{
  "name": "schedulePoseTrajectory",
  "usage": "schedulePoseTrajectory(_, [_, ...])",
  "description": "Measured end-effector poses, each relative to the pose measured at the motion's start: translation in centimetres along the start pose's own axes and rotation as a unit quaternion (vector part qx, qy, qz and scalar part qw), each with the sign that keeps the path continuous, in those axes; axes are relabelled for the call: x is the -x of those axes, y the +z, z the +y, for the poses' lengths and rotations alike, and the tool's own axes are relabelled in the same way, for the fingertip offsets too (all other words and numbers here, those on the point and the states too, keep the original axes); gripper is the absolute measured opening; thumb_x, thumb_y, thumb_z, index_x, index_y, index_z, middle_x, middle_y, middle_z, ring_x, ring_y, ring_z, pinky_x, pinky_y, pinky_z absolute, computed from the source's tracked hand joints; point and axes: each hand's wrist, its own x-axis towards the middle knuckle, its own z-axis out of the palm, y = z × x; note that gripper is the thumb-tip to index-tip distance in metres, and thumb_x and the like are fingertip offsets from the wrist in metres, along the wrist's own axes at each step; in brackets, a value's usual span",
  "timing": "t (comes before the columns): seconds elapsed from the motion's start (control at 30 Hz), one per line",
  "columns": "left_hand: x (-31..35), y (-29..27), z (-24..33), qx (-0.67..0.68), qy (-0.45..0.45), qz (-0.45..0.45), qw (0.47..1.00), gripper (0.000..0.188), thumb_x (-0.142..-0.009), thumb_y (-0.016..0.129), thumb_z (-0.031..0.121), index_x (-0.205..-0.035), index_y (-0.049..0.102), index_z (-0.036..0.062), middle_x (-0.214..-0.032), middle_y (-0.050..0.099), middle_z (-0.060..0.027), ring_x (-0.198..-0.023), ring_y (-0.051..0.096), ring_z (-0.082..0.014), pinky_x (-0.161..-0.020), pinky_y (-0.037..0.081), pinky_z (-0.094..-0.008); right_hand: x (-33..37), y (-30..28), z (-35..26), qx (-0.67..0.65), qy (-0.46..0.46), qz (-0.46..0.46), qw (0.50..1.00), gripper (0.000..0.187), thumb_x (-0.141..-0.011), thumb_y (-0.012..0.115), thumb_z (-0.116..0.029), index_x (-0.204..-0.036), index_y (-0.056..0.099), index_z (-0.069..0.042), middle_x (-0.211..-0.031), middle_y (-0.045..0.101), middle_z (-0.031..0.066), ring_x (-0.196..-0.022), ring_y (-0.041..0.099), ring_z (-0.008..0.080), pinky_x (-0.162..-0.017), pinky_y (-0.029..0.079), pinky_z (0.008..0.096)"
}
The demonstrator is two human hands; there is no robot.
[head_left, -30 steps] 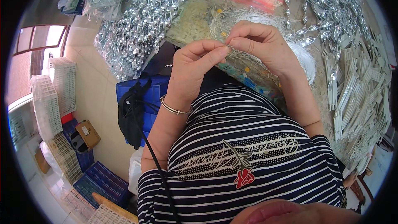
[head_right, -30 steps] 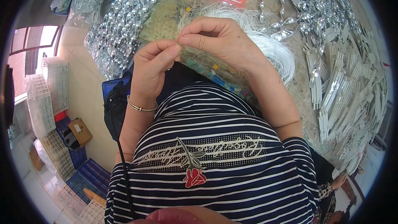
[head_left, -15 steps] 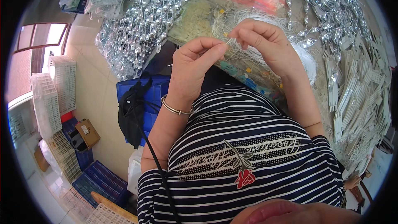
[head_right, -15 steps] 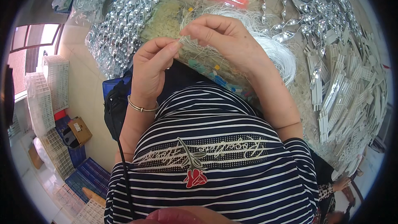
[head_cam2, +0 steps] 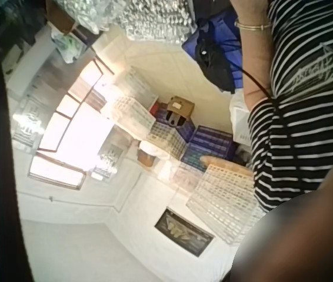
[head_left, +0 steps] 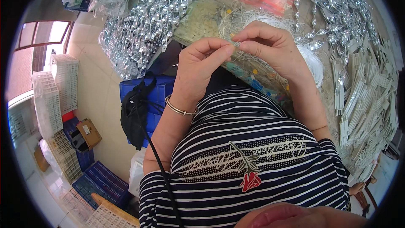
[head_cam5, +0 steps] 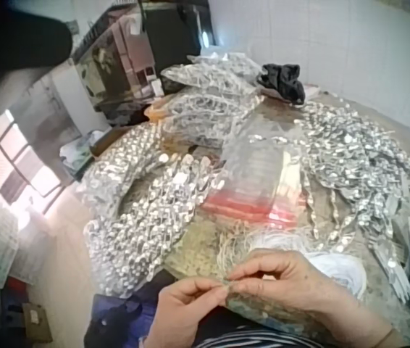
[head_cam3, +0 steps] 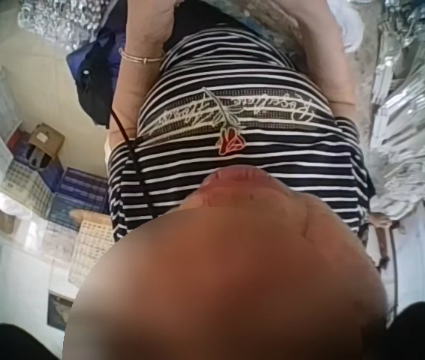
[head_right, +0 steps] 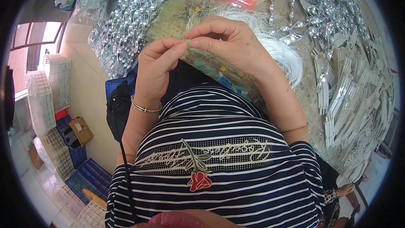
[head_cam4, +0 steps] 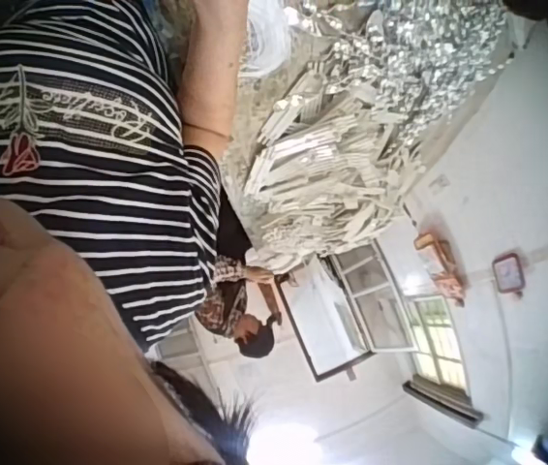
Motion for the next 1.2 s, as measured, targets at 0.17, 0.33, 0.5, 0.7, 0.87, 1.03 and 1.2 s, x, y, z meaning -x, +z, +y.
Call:
schedulePoseTrajectory(0.17, [0.0, 0.1, 0.1, -0.016, -0.008, -0.005, 1.0, 0.011, -0.083, 0.064, 0.005, -0.092, 0.065, -0.0008, -0.083, 0.063, -0.0019, -0.075, 0.057, -0.0064, -0.07, 0.045, -0.0192, 0.1, 0.2, -0.3, 0.054, -0.021, 0.006, 0.998, 0.012, -0.082, 0.065, -0.004, -0.093, 0.066, -0.002, -0.087, 0.059, 0.0017, -0.082, 0.055, 0.0087, -0.075, 0.044, 0.0223])
schedulePoseTrajectory(0.33, [0.1, 0.2, 0.2, -0.011, -0.009, -0.003, 1.0, 0.01, -0.083, 0.064, 0.005, -0.091, 0.065, -0.0005, -0.082, 0.063, -0.0017, -0.074, 0.057, -0.0064, -0.069, 0.045, -0.0192, 0.1, 0.1, -0.2, 0.074, -0.041, 0.007, 0.996, 0.011, -0.082, 0.065, -0.005, -0.093, 0.066, -0.002, -0.085, 0.06, 0.0022, -0.081, 0.055, 0.0099, -0.073, 0.043, 0.0233])
schedulePoseTrajectory(0.5, [0.1, 0.0, 0.1, -0.003, -0.02, -0.011, 1.0, 0.011, -0.083, 0.065, 0.007, -0.091, 0.066, -0.0001, -0.081, 0.063, -0.0014, -0.074, 0.056, -0.0062, -0.069, 0.045, -0.0187, 0.4, 0.6, -0.8, 0.099, -0.039, 0.032, 0.994, 0.014, -0.081, 0.065, -0.004, -0.095, 0.066, -0.002, -0.087, 0.06, 0.0027, -0.082, 0.056, 0.0103, -0.074, 0.044, 0.0233])
schedulePoseTrajectory(0.7, [0.0, -0.3, 0.0, 0.0, -0.031, -0.009, 0.999, 0.012, -0.082, 0.066, 0.01, -0.09, 0.067, 0.0012, -0.077, 0.062, 0.0001, -0.067, 0.051, -0.0028, -0.059, 0.037, -0.0153, 0.2, 0.3, -0.7, 0.095, -0.054, 0.007, 0.994, 0.019, -0.079, 0.067, -0.003, -0.097, 0.066, -0.003, -0.088, 0.06, 0.0029, -0.082, 0.056, 0.0103, -0.074, 0.045, 0.0229])
schedulePoseTrajectory(0.87, [-0.1, -0.4, 0.0, 0.018, -0.048, -0.01, 0.999, 0.013, -0.08, 0.068, 0.012, -0.089, 0.067, 0.0018, -0.073, 0.061, 0.001, -0.059, 0.043, -0.0005, -0.051, 0.028, -0.0149, 0.3, 0.3, -0.6, 0.089, -0.053, 0.004, 0.995, 0.02, -0.077, 0.068, -0.003, -0.097, 0.066, -0.003, -0.086, 0.059, 0.002, -0.079, 0.055, 0.009, -0.072, 0.045, 0.0223])
schedulePoseTrajectory(1.03, [-0.1, -0.7, 0.0, 0.039, -0.054, -0.007, 0.998, 0.013, -0.079, 0.069, 0.011, -0.088, 0.067, 0.0015, -0.07, 0.059, 0.001, -0.056, 0.041, -0.0006, -0.049, 0.027, -0.015, 0.3, 0.4, -0.6, 0.086, -0.042, -0.004, 0.995, 0.021, -0.077, 0.069, -0.004, -0.098, 0.066, -0.003, -0.084, 0.059, 0.0009, -0.077, 0.054, 0.0082, -0.071, 0.045, 0.0221])
schedulePoseTrajectory(1.2, [-0.1, -0.8, 0.0, 0.036, -0.054, -0.01, 0.998, 0.013, -0.079, 0.069, 0.011, -0.088, 0.067, 0.0019, -0.071, 0.06, 0.0012, -0.057, 0.042, -0.0006, -0.049, 0.027, -0.0149, 0.3, 0.4, -0.5, 0.08, -0.034, 0.003, 0.996, 0.021, -0.078, 0.068, -0.005, -0.099, 0.066, -0.003, -0.085, 0.059, 0.001, -0.078, 0.054, 0.0081, -0.073, 0.044, 0.0218])
